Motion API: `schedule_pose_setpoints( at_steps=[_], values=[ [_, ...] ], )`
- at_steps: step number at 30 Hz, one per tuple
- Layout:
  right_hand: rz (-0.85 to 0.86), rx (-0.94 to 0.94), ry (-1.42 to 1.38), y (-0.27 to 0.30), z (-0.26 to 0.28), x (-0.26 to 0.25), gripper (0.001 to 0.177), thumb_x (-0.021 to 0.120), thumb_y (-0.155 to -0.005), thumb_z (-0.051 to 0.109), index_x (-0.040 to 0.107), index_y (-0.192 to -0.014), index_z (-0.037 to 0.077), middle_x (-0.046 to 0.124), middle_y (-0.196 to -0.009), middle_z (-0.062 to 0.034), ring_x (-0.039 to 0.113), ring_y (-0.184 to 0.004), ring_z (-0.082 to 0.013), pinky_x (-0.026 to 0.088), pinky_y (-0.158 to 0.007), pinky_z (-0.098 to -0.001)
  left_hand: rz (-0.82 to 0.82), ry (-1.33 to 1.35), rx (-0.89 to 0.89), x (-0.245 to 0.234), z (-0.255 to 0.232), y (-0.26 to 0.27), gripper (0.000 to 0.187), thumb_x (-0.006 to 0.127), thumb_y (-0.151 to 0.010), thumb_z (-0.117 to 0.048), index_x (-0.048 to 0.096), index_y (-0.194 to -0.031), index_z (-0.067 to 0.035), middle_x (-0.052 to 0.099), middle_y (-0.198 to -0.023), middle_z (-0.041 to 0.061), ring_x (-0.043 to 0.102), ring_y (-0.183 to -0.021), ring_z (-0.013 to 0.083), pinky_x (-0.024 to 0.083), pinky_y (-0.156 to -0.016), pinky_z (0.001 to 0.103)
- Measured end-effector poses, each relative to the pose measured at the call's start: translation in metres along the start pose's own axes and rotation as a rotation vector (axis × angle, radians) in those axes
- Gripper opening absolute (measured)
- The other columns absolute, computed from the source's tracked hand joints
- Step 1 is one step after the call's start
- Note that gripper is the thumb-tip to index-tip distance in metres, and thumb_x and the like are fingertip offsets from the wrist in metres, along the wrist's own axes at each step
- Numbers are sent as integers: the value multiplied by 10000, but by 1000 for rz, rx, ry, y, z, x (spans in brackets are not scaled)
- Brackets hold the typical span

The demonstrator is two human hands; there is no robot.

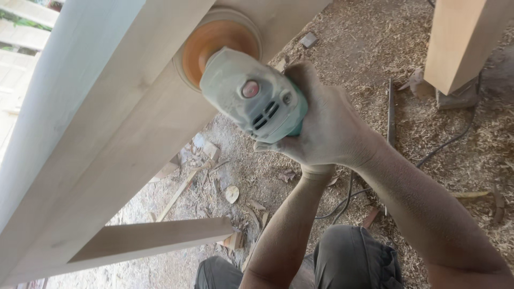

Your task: The person uses a handheld electric sander to smooth the surface of a wooden plank. They move the sander along the plank's length and edges, generating sawdust as they work.

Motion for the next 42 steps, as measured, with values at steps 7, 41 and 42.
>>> schedule_pose_setpoints(
  at_steps=[7, 41, 42],
  values=[
    [-13, 32, 79, -4, -18, -28, 910, 976, -690, 421, 433, -1271, -21, 707, -1084, -214, 779, -957, -301, 647, -849, -390, 64, -586, -19, 13, 44, -24, 748, 570, -1081, -521, 243, -1492, 12, 421, -1357, 166, 479, -1322, 247, 485, -1120, 388],
    [-251, -21, -298, 24, -12, 34, 883, 929, -835, 270, 351, -1427, -36, 622, -1277, -208, 689, -1225, -335, 610, -1095, -454, 165, -2406, 596, 144, 36, 49, 575, 292, -1126, -490, 573, -1073, 10, 694, -912, 161, 748, -794, 251, 631, -654, 367],
    [-233, -5, -303, 24, -8, 42, 866, 931, -825, 269, 368, -1414, -26, 643, -1271, -199, 709, -1202, -325, 625, -1077, -446, 130, -2450, 593, 142, 28, 55, 590, 307, -1126, -505, 593, -1038, 3, 706, -878, 152, 753, -765, 248, 612, -641, 367]
  ],
)
Point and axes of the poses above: each hand's wrist, its own y-axis away from the middle knuckle, its own x-axis out of the palm, z = x × y, the point moved 8 cm from there along -y, towards the middle knuckle
